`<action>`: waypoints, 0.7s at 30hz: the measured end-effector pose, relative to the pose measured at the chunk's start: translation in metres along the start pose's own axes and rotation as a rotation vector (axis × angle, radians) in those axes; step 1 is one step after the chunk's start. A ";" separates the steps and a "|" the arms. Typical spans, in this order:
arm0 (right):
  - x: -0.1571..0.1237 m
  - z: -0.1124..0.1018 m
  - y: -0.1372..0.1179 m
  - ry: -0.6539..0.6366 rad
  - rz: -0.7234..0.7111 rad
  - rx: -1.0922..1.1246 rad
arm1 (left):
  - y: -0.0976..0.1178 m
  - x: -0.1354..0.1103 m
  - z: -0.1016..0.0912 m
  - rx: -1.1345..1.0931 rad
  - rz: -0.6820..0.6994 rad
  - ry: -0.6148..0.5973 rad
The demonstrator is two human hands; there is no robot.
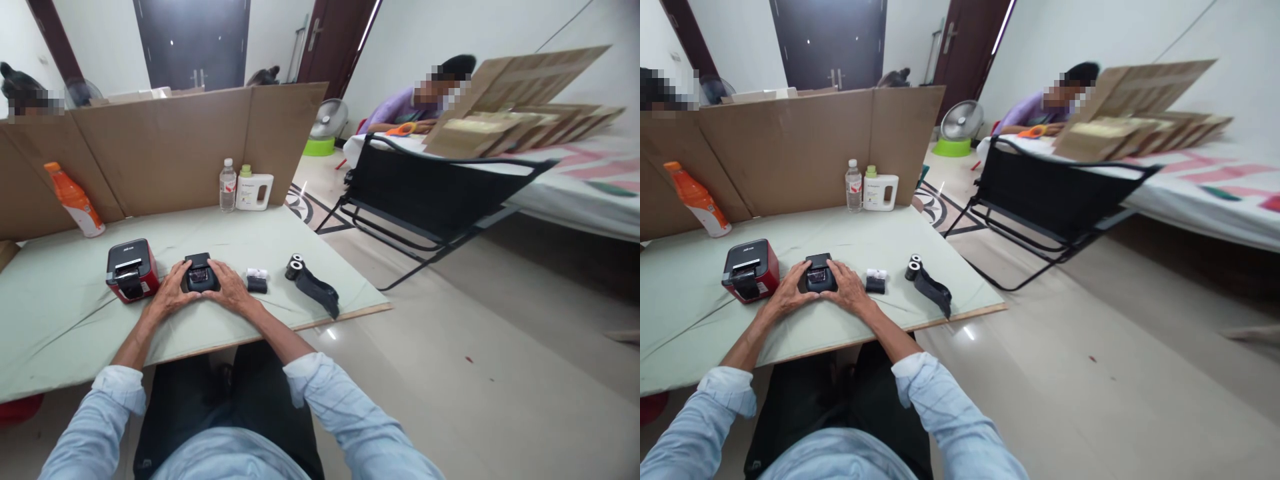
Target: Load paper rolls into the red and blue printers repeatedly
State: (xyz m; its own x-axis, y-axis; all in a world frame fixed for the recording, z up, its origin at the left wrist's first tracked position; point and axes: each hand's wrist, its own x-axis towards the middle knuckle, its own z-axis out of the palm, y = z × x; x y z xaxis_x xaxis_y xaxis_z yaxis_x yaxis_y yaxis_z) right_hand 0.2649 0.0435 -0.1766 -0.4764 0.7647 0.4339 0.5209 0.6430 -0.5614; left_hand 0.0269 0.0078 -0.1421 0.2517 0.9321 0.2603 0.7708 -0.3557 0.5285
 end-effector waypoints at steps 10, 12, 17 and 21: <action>0.000 0.002 0.001 0.012 0.014 -0.025 | 0.002 0.003 -0.007 0.052 0.012 -0.032; -0.001 0.003 0.000 0.007 0.021 -0.037 | 0.001 0.001 -0.005 0.057 -0.002 -0.035; -0.001 0.003 -0.004 0.000 0.051 -0.039 | -0.002 -0.003 -0.001 0.033 -0.018 -0.013; 0.000 0.003 -0.004 -0.017 0.077 -0.045 | -0.006 0.005 -0.005 -0.023 0.014 -0.028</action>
State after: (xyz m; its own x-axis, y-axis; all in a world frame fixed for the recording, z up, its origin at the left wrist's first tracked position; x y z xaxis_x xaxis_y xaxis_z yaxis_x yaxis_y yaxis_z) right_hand 0.2608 0.0410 -0.1763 -0.4455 0.8117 0.3778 0.5879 0.5835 -0.5603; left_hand 0.0212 0.0141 -0.1400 0.2793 0.9284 0.2450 0.7534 -0.3701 0.5436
